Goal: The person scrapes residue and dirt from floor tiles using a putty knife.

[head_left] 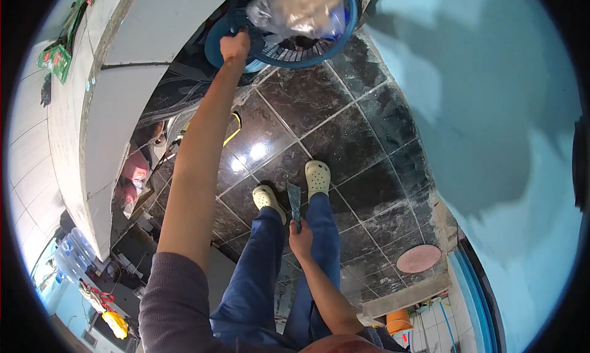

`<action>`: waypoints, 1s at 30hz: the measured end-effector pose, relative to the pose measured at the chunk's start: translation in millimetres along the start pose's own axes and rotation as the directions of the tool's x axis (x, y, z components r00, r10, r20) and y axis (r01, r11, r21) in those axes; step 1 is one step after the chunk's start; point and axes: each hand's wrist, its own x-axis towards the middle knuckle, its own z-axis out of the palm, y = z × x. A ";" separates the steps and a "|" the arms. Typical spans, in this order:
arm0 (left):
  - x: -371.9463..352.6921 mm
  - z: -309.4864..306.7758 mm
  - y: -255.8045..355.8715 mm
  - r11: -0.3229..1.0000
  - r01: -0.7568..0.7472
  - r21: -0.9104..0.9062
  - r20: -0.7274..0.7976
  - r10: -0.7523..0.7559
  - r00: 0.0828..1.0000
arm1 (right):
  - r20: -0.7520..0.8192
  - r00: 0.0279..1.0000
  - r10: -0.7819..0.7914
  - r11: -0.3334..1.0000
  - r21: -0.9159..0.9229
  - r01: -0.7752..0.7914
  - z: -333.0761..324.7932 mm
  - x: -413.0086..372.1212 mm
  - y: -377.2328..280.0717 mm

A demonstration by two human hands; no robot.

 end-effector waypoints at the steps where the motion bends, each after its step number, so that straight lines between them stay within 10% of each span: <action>1: 2.4 0.0 -6.3 0.990 -0.074 0.118 -0.014 0.076 0.997 | 0.003 1.000 0.001 1.000 -0.003 -0.001 0.0 0.4 -0.9; 6: -71.0 -9.6 -18.9 0.927 -0.125 -0.354 0.178 0.198 0.964 | 0.075 0.996 0.053 0.998 -0.018 -0.052 4.6 0.4 12.1; 14: -212.3 -99.9 -129.4 0.874 0.321 -0.365 0.333 -0.200 0.922 | -0.102 0.990 -0.095 0.993 -0.081 0.087 14.7 1.3 36.6; 18: -253.8 -146.1 -177.8 0.806 0.492 -0.329 0.343 -0.383 0.857 | -0.003 0.998 0.066 0.979 -0.192 -0.066 17.6 -0.6 25.3; 23: -290.2 -191.8 -248.3 0.501 0.660 -0.560 0.302 -0.619 0.725 | -0.028 0.998 -0.060 0.967 -0.249 0.051 28.4 14.5 76.5; 30: -250.5 -288.2 -434.1 0.080 0.435 -0.897 0.191 -0.817 0.545 | 0.010 0.999 -0.046 0.999 0.021 0.045 54.0 28.7 111.8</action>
